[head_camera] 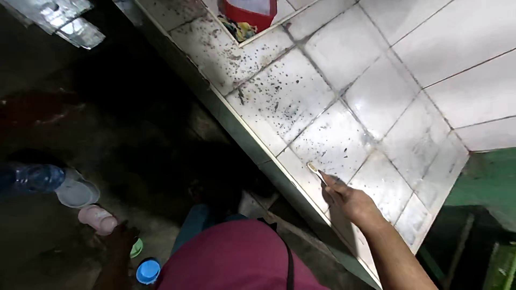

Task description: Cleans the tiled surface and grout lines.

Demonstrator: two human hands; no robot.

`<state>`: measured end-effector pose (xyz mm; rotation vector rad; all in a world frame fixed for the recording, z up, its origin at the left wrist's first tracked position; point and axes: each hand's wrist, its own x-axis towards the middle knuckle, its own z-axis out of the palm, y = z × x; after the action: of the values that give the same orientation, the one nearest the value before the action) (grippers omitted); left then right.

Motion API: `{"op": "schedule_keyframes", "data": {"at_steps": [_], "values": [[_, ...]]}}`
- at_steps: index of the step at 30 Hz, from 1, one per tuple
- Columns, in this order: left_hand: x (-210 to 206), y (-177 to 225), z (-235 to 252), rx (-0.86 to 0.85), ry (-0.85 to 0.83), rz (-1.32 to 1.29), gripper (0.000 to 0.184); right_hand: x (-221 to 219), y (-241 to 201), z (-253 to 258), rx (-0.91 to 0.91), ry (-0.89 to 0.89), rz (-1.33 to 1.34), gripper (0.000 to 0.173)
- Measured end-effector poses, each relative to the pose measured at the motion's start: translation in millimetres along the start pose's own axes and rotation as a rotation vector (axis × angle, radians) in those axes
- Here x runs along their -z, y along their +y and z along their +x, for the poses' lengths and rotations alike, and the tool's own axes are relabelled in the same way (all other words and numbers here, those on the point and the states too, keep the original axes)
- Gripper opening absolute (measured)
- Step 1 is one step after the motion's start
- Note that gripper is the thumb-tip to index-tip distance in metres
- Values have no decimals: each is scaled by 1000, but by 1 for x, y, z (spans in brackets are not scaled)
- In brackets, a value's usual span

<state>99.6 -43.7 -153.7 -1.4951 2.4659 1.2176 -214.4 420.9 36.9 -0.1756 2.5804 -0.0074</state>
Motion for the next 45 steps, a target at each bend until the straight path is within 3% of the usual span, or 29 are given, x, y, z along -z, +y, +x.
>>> {"op": "schedule_keyframes", "data": {"at_steps": [2, 3, 6, 8, 12, 16, 22, 29, 36, 41, 45], "values": [[-4, -47, 28, 170, -182, -103, 47, 3, -8, 1, 8, -5, -24, 47], [-13, -66, 39, 212, -144, -126, 48, 7, -19, 9, 33, -1, -23, 47], [-15, -51, 40, 431, -227, -141, 48, 24, -64, 44, 113, 20, -1, 45], [-16, -44, 29, 473, -213, -175, 48, 29, -80, 55, 125, 38, 8, 44], [-17, -49, 20, 506, -206, -211, 49, 17, -59, 31, 118, 46, 20, 47], [-16, -58, 11, 569, -183, -228, 48, 10, -71, 22, 1, 45, -18, 47], [-15, -52, 4, 570, -180, -245, 48, 46, -71, 83, -117, 107, -25, 49], [-20, -55, 14, 527, -202, -271, 48, 14, -103, 15, -88, -19, -12, 53], [-20, -35, 13, 496, -197, -239, 48, 49, -72, 90, -153, 65, -1, 51], [-11, -35, 20, 522, -174, -246, 48, 28, -99, 36, -138, 12, 28, 53], [-7, -84, 42, 494, -223, -148, 51, 17, -103, 20, -119, -10, 55, 51]]}}
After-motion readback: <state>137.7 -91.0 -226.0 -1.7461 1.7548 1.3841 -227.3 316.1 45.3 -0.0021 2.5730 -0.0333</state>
